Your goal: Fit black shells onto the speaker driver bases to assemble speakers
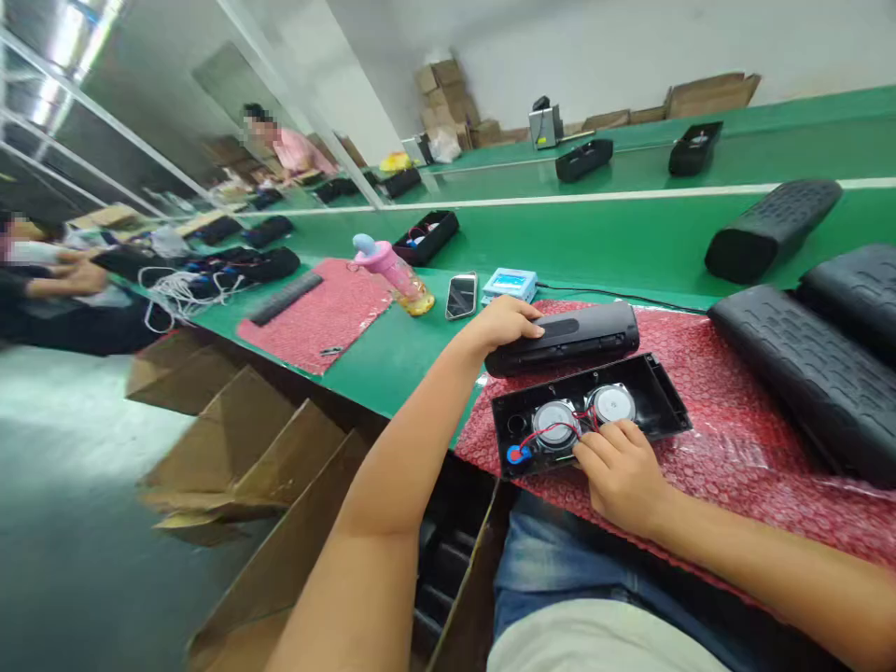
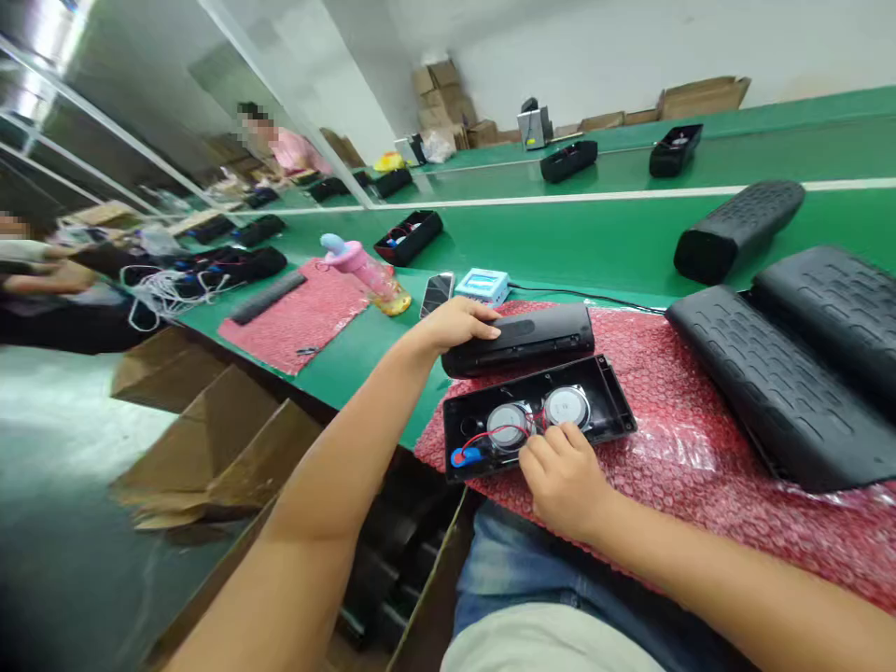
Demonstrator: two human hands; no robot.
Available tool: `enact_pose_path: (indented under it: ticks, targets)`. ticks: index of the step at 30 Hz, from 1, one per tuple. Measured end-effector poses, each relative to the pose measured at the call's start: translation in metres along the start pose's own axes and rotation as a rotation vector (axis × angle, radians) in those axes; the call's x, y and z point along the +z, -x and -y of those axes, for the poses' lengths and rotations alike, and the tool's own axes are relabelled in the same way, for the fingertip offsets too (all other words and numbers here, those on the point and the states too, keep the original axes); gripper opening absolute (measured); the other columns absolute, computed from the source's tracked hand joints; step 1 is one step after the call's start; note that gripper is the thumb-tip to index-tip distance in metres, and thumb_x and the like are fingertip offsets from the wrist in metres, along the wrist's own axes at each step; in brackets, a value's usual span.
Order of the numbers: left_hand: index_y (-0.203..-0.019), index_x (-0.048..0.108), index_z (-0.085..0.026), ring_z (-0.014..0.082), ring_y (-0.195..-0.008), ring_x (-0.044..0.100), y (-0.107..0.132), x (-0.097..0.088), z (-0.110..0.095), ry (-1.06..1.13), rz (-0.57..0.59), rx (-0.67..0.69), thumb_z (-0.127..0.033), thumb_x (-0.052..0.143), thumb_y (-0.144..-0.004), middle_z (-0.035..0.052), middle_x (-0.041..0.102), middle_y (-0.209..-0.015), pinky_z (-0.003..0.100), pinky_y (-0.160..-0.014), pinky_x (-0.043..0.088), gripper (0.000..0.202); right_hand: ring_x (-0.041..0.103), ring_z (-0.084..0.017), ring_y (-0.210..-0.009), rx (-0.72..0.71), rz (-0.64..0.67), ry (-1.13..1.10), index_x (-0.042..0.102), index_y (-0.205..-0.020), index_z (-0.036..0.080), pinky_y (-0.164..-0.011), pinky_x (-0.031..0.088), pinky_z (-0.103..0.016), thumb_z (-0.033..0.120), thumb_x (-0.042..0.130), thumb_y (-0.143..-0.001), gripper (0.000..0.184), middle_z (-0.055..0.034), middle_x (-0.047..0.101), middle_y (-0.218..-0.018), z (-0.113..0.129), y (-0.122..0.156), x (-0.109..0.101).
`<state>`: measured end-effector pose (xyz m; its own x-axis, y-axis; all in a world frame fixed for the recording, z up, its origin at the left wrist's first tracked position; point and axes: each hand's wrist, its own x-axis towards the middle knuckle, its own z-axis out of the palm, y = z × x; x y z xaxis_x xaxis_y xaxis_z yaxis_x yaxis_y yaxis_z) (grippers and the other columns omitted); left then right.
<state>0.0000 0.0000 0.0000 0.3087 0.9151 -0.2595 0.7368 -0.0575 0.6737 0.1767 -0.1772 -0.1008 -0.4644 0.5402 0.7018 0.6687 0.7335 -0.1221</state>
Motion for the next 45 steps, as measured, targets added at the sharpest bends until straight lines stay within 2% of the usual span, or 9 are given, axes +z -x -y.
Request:
enact_pose_path:
  ticks: [9,14,20,25,32,38,45]
  targets:
    - [-0.098,0.074,-0.015,0.0162,-0.072,0.059,0.0009,0.0007,-0.0025,0.005,-0.009,-0.012,-0.015,0.064,-0.065,0.0024,0.071,-0.082,0.030,-0.073,0.045,0.035,0.041,-0.019,-0.069,-0.053,-0.001,0.015,0.061,-0.071,0.014,-0.075,0.036,-0.035,0.007,0.037,-0.081,0.028,-0.0080,0.059,-0.073,0.0001,0.0057,-0.0009]
    - [-0.101,0.073,-0.011,0.0174,-0.074,0.059,0.0049,0.0005,-0.0068,0.023,-0.018,-0.022,-0.014,0.064,-0.064,0.0067,0.071,-0.086,0.031,-0.075,0.046,0.038,0.046,-0.018,-0.071,-0.084,0.007,0.018,0.063,-0.078,0.014,-0.077,0.039,-0.035,0.006,0.038,-0.082,0.026,-0.0075,0.062,-0.076,-0.0011,0.0071,-0.0038]
    - [-0.102,0.072,-0.008,0.0196,-0.083,0.060,0.0058,-0.0002,-0.0071,-0.024,-0.049,0.049,-0.013,0.066,-0.062,0.0104,0.070,-0.098,0.031,-0.081,0.045,0.040,0.049,-0.018,-0.072,-0.119,0.034,0.030,0.062,-0.089,0.012,-0.078,0.040,-0.036,0.007,0.044,-0.080,0.020,-0.0073,0.065,-0.079,-0.0034,0.0090,-0.0058]
    - [-0.100,0.073,-0.010,0.0177,-0.078,0.060,0.0049,-0.0004,-0.0062,-0.019,-0.028,0.055,-0.015,0.064,-0.064,0.0078,0.071,-0.090,0.029,-0.077,0.046,0.037,0.051,-0.018,-0.074,-0.142,0.046,0.049,0.060,-0.091,0.014,-0.077,0.040,-0.035,0.007,0.046,-0.081,0.018,-0.0068,0.067,-0.082,-0.0052,0.0092,-0.0073]
    - [-0.106,0.071,-0.006,0.0170,-0.074,0.058,0.0055,-0.0007,-0.0069,-0.001,-0.031,0.059,-0.015,0.065,-0.064,0.0094,0.070,-0.086,0.029,-0.073,0.045,0.043,0.051,-0.017,-0.072,-0.157,0.055,0.065,0.059,-0.092,0.014,-0.074,0.040,-0.034,0.008,0.048,-0.081,0.017,-0.0072,0.067,-0.083,-0.0053,0.0090,-0.0091]
    - [-0.109,0.069,-0.008,0.0161,-0.073,0.057,0.0053,-0.0009,-0.0067,-0.004,-0.038,0.051,-0.016,0.066,-0.064,0.0079,0.069,-0.084,0.028,-0.071,0.045,0.046,0.052,-0.018,-0.073,-0.148,0.081,0.060,0.056,-0.097,0.013,-0.071,0.041,-0.033,0.006,0.048,-0.082,0.019,-0.0073,0.065,-0.084,-0.0053,0.0076,-0.0096]
    - [-0.110,0.069,-0.007,0.0159,-0.071,0.057,0.0071,-0.0020,-0.0085,-0.029,-0.021,0.054,-0.016,0.065,-0.065,0.0080,0.069,-0.083,0.028,-0.070,0.044,0.046,0.049,-0.016,-0.065,-0.056,-0.003,-0.001,0.047,-0.100,0.017,-0.065,0.044,-0.030,0.009,0.052,-0.082,0.021,-0.0032,0.058,-0.077,-0.0058,0.0062,-0.0060]
